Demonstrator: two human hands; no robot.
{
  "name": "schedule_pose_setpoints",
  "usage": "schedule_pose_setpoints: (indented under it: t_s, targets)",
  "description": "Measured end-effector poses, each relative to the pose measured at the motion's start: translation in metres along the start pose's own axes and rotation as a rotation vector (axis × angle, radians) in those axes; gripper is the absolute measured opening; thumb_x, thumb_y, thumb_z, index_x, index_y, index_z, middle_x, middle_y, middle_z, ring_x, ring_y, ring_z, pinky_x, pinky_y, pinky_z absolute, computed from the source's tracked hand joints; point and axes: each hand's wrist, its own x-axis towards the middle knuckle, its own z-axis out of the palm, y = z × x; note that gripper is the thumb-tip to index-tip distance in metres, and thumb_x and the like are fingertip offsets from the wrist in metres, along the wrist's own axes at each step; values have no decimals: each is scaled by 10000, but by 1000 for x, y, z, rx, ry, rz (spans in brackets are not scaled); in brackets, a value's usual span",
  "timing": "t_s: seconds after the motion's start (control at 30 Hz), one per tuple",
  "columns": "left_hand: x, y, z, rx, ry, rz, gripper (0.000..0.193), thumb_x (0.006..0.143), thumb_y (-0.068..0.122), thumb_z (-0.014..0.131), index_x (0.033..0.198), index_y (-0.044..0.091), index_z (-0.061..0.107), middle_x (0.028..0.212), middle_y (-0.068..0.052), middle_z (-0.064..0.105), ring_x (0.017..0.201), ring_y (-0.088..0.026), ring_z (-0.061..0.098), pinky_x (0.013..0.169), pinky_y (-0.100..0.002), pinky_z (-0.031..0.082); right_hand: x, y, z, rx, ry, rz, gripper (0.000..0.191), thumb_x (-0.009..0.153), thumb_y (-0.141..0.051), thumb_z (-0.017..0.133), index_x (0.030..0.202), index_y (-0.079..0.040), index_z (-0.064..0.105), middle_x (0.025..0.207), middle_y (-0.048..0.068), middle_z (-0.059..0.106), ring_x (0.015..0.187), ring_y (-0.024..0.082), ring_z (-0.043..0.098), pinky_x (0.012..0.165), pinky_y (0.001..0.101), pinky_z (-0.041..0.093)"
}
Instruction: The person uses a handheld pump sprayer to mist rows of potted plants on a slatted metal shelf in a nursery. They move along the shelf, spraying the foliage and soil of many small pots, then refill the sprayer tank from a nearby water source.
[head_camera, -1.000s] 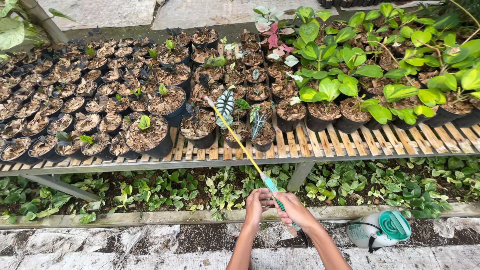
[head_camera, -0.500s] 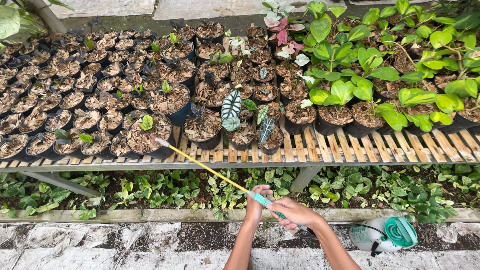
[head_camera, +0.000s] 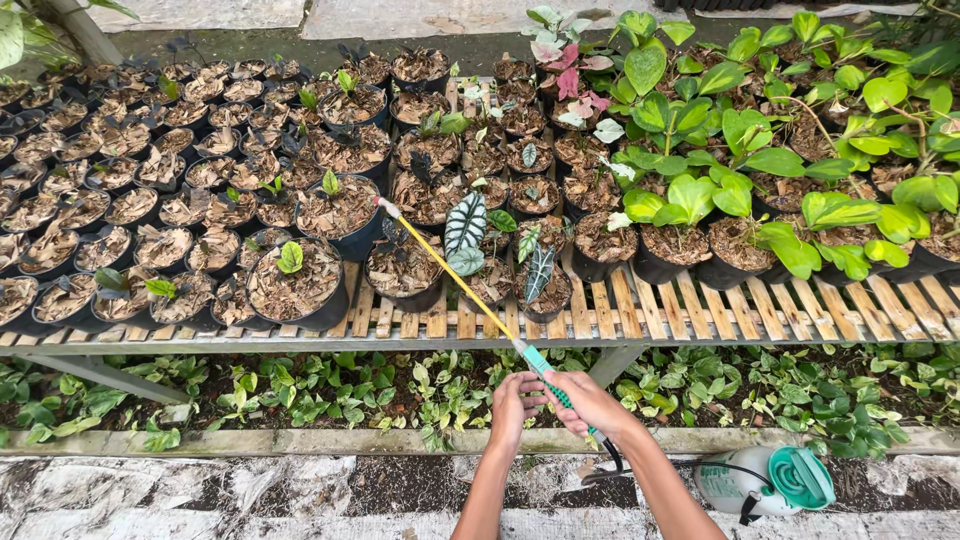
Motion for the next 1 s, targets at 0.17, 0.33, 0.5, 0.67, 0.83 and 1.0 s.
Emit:
schedule_pose_setpoints:
  t_s: [0.17, 0.33, 0.5, 0.67, 0.83, 1.0]
  targets:
    - [-2, 16, 2, 37, 20, -13, 415, 1046, 323, 328, 1156, 77, 644, 1029, -62, 734, 830, -135, 697, 739, -302, 550, 19, -22, 3, 10, 42, -62, 443, 1036, -452, 478, 799, -78, 483, 530, -65, 369, 369, 64, 335, 329, 240, 262]
    - [3, 35, 2, -2, 27, -31, 414, 1052, 328, 317, 1176, 92, 634, 1029, -48, 724, 842, -127, 682, 751, -296, 535, 38, -48, 13, 24, 93, -90, 437, 1030, -447, 504, 800, -75, 491, 514, -66, 360, 359, 61, 332, 323, 236, 268]
    - [12, 43, -3, -28, 29, -24, 423, 1059, 328, 309, 1175, 70, 623, 996, -65, 728, 816, -125, 681, 727, -295, 530, 56, -64, 21, 62, 67, -75, 445, 1030, -444, 504, 801, -63, 489, 516, -73, 361, 360, 55, 318, 324, 237, 247]
    - [24, 45, -13, -31, 34, -12, 431, 1055, 308, 306, 1171, 58, 637, 964, -71, 735, 801, -126, 691, 718, -293, 545, 82, -76, 25, 66, 75, -120, 466, 1031, -468, 505, 809, -57, 496, 530, -69, 355, 380, 60, 314, 339, 240, 250]
    - [32, 48, -22, -39, 33, -29, 386, 1046, 302, 350, 1177, 84, 640, 995, -50, 740, 822, -123, 692, 710, -274, 508, 104, -95, 30, 132, 107, -112, 462, 1007, -492, 525, 824, -67, 500, 548, -49, 382, 397, 69, 331, 354, 244, 267]
    - [47, 52, -33, -38, 22, -38, 363, 1041, 308, 366, 1171, 96, 631, 1031, -53, 732, 836, -130, 706, 751, -282, 518, 127, -118, 44, 191, 82, -116, 466, 1005, -495, 525, 816, -70, 488, 549, -46, 398, 392, 70, 335, 355, 239, 272]
